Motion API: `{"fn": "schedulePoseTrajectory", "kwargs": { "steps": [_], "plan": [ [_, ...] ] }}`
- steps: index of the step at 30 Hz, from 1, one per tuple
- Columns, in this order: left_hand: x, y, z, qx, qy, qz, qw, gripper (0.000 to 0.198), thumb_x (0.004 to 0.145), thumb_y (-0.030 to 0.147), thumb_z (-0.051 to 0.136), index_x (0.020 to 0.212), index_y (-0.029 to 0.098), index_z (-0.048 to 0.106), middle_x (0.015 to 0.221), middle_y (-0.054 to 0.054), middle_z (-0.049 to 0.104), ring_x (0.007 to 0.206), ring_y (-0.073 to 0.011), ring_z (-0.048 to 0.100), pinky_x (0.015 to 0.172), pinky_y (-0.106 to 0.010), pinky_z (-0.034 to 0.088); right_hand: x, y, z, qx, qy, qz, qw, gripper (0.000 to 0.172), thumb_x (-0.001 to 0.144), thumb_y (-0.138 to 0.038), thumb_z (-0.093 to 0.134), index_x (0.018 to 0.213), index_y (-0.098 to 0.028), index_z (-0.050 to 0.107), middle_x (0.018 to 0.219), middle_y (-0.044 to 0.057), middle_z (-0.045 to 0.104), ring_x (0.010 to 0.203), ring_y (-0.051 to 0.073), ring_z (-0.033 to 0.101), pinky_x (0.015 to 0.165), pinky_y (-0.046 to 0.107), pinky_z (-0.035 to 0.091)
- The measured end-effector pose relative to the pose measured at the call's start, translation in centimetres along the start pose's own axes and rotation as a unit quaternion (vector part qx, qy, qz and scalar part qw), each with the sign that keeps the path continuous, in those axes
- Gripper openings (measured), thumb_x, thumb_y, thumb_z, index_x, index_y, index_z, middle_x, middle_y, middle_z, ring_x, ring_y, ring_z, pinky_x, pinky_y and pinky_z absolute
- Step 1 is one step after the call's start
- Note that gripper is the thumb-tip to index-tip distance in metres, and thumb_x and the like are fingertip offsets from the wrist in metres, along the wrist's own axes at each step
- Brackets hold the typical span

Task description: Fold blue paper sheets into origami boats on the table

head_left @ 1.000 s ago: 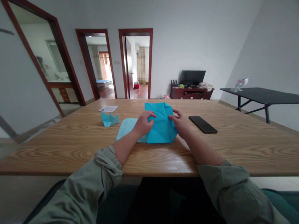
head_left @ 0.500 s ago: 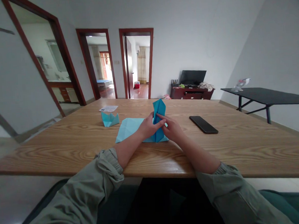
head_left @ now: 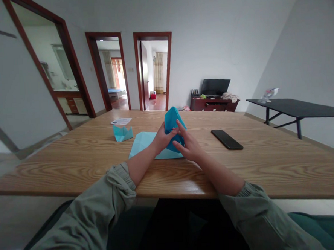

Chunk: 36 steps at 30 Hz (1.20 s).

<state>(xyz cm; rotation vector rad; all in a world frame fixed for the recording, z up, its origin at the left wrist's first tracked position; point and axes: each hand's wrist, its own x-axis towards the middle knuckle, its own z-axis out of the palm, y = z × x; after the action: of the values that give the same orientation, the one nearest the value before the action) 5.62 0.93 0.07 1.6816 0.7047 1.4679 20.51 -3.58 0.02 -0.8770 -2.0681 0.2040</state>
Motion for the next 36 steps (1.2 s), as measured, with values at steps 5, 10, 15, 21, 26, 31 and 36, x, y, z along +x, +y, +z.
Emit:
{"fn": "schedulePoseTrajectory", "kwargs": {
  "steps": [5, 10, 15, 21, 26, 31, 36],
  "plan": [
    [0.9, -1.0, -1.0, 0.009, 0.066, -0.051, 0.997, 0.037, 0.070, 0.021, 0.065, 0.106, 0.015, 0.063, 0.099, -0.006, 0.071, 0.087, -0.0209, 0.064, 0.079, -0.032, 0.051, 0.2, 1.4, -0.6, 0.065, 0.087, 0.041, 0.993, 0.069, 0.090, -0.047, 0.046, 0.150, -0.027, 0.017, 0.138, 0.009, 0.052, 0.131, 0.024, 0.044, 0.109, 0.047, 0.030],
    [1.4, -1.7, -2.2, -0.041, 0.051, -0.120, 0.991, 0.038, 0.064, 0.022, 0.068, 0.101, 0.013, 0.067, 0.097, -0.008, 0.073, 0.091, -0.0257, 0.065, 0.082, -0.038, 0.052, 1.0, 4.8, -1.2, 0.168, 0.162, 0.225, 0.946, 0.075, 0.079, -0.045, 0.061, 0.143, -0.021, 0.031, 0.133, 0.014, 0.055, 0.118, 0.026, 0.055, 0.096, 0.043, 0.045],
    [1.2, -1.6, -3.0, -0.100, 0.001, -0.156, 0.983, 0.055, 0.056, 0.029, 0.080, 0.107, 0.012, 0.066, 0.106, -0.011, 0.071, 0.098, -0.0283, 0.065, 0.087, -0.041, 0.051, 0.8, 5.9, -1.4, 0.309, 0.012, 0.295, 0.904, 0.040, 0.079, -0.040, 0.061, 0.114, -0.020, 0.060, 0.113, 0.008, 0.068, 0.098, 0.024, 0.065, 0.086, 0.039, 0.053],
    [1.6, -1.7, -4.0, -0.160, -0.069, -0.168, 0.970, 0.045, 0.059, 0.021, 0.077, 0.101, 0.014, 0.066, 0.096, -0.008, 0.072, 0.079, -0.0201, 0.067, 0.075, -0.035, 0.053, 0.5, 6.8, -1.6, 0.332, 0.038, 0.298, 0.894, 0.038, 0.082, -0.037, 0.056, 0.116, -0.021, 0.060, 0.104, 0.007, 0.071, 0.090, 0.023, 0.066, 0.077, 0.037, 0.054],
    [1.7, -0.7, -5.3, -0.167, -0.087, -0.178, 0.966, 0.020, 0.064, 0.021, 0.065, 0.083, 0.016, 0.067, 0.104, -0.010, 0.070, 0.080, -0.0192, 0.066, 0.066, -0.030, 0.051, 0.3, 6.8, -2.1, 0.333, 0.019, 0.309, 0.891, 0.031, 0.074, -0.035, 0.060, 0.100, -0.019, 0.067, 0.088, 0.005, 0.071, 0.077, 0.020, 0.064, 0.069, 0.033, 0.050],
    [1.5, -0.1, -5.9, -0.211, -0.163, -0.237, 0.934, 0.032, 0.073, 0.042, 0.054, 0.074, 0.013, 0.067, 0.102, -0.015, 0.069, 0.083, -0.0259, 0.065, 0.064, -0.036, 0.051, -0.1, 6.2, -2.0, 0.296, -0.025, 0.306, 0.904, 0.026, 0.071, -0.034, 0.060, 0.092, -0.022, 0.067, 0.082, 0.001, 0.068, 0.072, 0.017, 0.060, 0.064, 0.029, 0.046],
    [1.3, -1.1, -5.1, -0.075, -0.182, -0.212, 0.957, 0.033, 0.065, 0.035, 0.075, 0.090, 0.015, 0.066, 0.086, -0.006, 0.069, 0.071, -0.0148, 0.062, 0.066, -0.026, 0.046, 0.2, 5.7, -2.0, 0.287, -0.025, 0.311, 0.906, 0.044, 0.078, -0.038, 0.050, 0.117, -0.023, 0.061, 0.095, 0.004, 0.070, 0.080, 0.020, 0.063, 0.070, 0.031, 0.049]
  ]
}}
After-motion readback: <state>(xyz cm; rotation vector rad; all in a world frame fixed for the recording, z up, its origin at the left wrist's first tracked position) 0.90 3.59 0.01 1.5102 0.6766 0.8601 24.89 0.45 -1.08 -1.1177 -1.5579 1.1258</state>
